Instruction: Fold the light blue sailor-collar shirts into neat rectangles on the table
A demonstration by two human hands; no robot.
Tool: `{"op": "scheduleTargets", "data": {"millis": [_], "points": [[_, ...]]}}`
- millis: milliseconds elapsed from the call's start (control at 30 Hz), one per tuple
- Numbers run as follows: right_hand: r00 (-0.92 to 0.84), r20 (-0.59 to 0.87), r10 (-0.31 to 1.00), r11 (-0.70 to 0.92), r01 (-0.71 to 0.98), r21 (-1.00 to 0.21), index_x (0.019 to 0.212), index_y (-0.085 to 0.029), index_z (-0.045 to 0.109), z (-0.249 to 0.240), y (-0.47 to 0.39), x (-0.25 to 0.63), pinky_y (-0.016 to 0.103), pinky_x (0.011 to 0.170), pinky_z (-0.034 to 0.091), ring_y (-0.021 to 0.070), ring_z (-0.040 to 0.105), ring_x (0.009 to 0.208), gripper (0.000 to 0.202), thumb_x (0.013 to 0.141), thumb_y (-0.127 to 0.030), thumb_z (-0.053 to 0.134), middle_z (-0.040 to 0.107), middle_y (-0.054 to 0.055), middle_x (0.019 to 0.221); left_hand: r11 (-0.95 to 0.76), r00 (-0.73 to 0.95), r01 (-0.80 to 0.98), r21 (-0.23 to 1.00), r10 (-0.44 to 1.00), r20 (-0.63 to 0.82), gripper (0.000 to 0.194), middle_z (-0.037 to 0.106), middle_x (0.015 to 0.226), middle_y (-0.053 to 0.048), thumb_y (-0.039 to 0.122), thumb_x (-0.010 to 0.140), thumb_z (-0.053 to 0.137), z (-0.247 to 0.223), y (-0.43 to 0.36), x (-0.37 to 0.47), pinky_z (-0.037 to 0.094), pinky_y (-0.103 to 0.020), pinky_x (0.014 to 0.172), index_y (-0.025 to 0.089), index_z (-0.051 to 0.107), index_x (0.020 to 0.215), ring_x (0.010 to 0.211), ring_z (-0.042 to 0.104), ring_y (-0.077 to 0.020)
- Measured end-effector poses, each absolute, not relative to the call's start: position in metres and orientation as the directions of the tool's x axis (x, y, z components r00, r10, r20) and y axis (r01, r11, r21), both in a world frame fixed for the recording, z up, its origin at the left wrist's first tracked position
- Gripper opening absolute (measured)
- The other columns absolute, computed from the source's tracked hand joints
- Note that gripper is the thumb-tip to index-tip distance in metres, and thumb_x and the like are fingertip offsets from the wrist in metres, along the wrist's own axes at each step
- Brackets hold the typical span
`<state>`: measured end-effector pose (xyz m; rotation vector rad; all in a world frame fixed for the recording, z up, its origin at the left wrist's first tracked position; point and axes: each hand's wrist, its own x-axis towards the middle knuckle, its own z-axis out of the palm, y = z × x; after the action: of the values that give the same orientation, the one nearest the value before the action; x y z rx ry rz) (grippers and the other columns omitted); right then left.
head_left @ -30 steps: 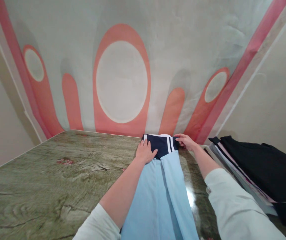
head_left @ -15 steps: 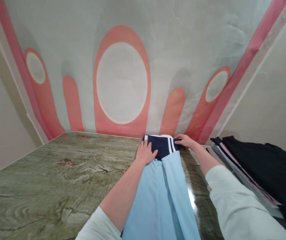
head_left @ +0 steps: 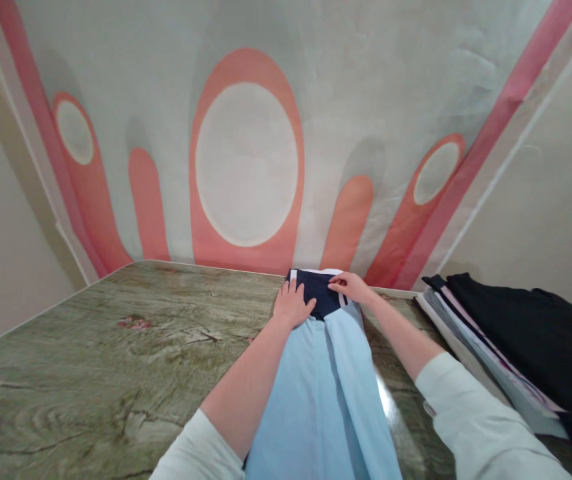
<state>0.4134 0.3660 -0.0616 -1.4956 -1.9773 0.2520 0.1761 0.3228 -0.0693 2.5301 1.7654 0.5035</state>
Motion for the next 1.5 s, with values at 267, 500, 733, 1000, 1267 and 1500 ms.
{"op": "scheduleTargets", "data": {"millis": [267,500,733,1000,1267,1500], "points": [[0.021,0.471,0.882,0.25,0.826,-0.505,0.078,-0.019,0.066,-0.07,0.369,0.405,0.028,0.069,0.043,0.0173,0.057,0.075,0.023,0.078,-0.038,0.052,0.064,0.005,0.081,-0.366,0.315,0.914,0.177,0.913,0.258,0.067,0.025,0.146,-0.011,0.06,0.084,0.027,-0.069,0.322,0.174,0.022,-0.042,0.105,0.017,0.035,0.134,0.132,0.022,-0.0301],[0.417,0.416,0.808,-0.094,0.788,-0.608,0.086,-0.012,0.064,-0.07,0.351,0.49,0.037,0.08,0.043,0.0267,0.059,0.087,0.029,0.081,-0.034,0.045,0.063,0.015,0.087,-0.375,0.317,0.909,0.185,0.907,0.278,0.067,0.026,0.145,-0.011,0.061,0.084,0.026,-0.073,0.325,0.174,0.021,-0.042,0.105,0.017,0.035,0.134,0.132,0.022,-0.03],[0.32,0.326,0.89,-0.016,0.735,-0.678,0.121,-0.018,0.051,-0.076,0.359,0.501,0.036,0.089,0.043,0.0213,0.058,0.099,0.045,0.077,-0.022,0.053,0.061,0.011,0.11,-0.361,0.312,0.912,0.196,0.919,0.241,0.067,0.023,0.146,-0.01,0.06,0.084,0.026,-0.07,0.324,0.175,0.021,-0.042,0.105,0.017,0.034,0.135,0.133,0.02,-0.0302],[0.085,0.271,0.959,0.144,0.678,-0.721,0.117,-0.016,0.055,-0.074,0.38,0.46,0.027,0.073,0.048,0.0146,0.062,0.08,0.04,0.08,-0.033,0.053,0.068,0.007,0.094,-0.36,0.314,0.915,0.183,0.919,0.241,0.068,0.024,0.146,-0.011,0.061,0.084,0.025,-0.07,0.323,0.174,0.02,-0.042,0.105,0.017,0.033,0.135,0.133,0.021,-0.0298],[0.055,0.289,0.956,0.102,0.86,-0.5,0.096,-0.021,0.065,-0.064,0.372,0.461,0.041,0.088,0.037,0.0223,0.056,0.091,0.026,0.081,-0.038,0.054,0.068,0.007,0.091,-0.354,0.309,0.917,0.186,0.922,0.235,0.069,0.023,0.146,-0.009,0.062,0.083,0.024,-0.07,0.325,0.176,0.022,-0.043,0.105,0.018,0.034,0.135,0.133,0.021,-0.0302],[0.027,0.42,0.907,0.082,0.968,-0.238,0.09,-0.024,0.065,-0.049,0.349,0.441,0.049,0.096,0.019,0.0308,0.039,0.11,0.019,0.083,-0.034,0.051,0.064,0.011,0.102,-0.342,0.298,0.921,0.186,0.927,0.226,0.069,0.023,0.147,-0.009,0.061,0.083,0.023,-0.071,0.327,0.178,0.021,-0.042,0.105,0.017,0.034,0.135,0.133,0.02,-0.0295]]}}
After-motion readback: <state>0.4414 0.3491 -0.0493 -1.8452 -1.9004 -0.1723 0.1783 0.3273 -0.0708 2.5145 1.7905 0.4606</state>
